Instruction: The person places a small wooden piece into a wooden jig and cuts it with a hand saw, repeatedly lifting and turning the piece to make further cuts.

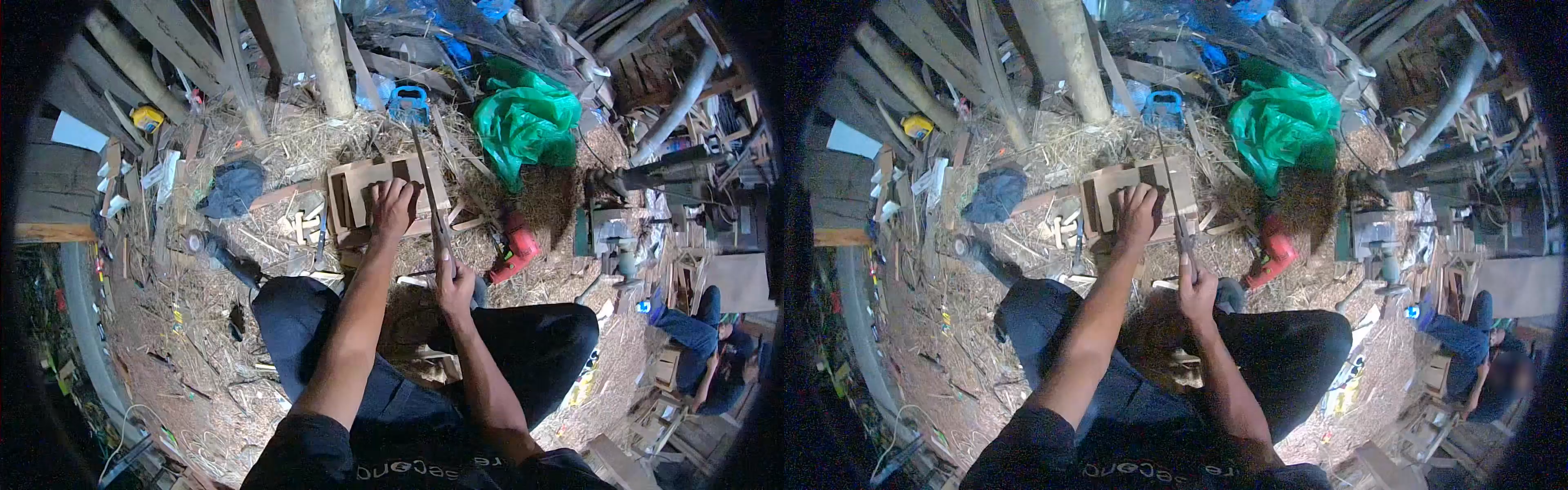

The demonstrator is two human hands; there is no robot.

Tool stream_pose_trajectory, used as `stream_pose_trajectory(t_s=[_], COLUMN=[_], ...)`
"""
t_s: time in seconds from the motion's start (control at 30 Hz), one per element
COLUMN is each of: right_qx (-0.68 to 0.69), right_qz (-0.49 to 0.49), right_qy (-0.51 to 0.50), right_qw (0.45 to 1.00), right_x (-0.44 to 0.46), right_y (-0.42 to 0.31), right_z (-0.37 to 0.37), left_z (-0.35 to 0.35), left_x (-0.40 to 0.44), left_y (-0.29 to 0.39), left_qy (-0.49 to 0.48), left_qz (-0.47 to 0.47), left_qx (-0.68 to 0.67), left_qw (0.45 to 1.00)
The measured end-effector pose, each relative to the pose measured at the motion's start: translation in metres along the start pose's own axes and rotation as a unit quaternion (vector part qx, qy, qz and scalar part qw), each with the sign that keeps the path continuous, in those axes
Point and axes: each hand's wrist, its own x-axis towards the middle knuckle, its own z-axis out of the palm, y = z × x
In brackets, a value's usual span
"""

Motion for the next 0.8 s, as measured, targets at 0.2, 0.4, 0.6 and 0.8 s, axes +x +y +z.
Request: stream_pose_trajectory(t_s=[0.2,0.4,0.6,0.8], right_qx=[-0.015,-0.03,0.08,0.115], right_qz=[0.02,-0.002,0.008,0.003], right_qy=[0.004,0.002,0.002,0.021], right_qw=[1.0,1.0,0.997,0.993], right_x=[-0.003,0.006,-0.007,-0.007], right_y=[0.003,-0.01,-0.008,-0.007], right_z=[0.0,0.006,-0.015,-0.016], left_z=[0.005,0.007,-0.001,0.006], left_x=[-0.004,-0.002,0.002,0.002], left_y=[-0.004,-0.004,0.001,-0.003], left_qy=[-0.049,-0.033,-0.012,-0.063], left_qz=[0.01,0.013,0.015,-0.013], left_qx=[0.045,0.077,0.046,0.074], left_qw=[0.998,0.996,0.999,0.995])
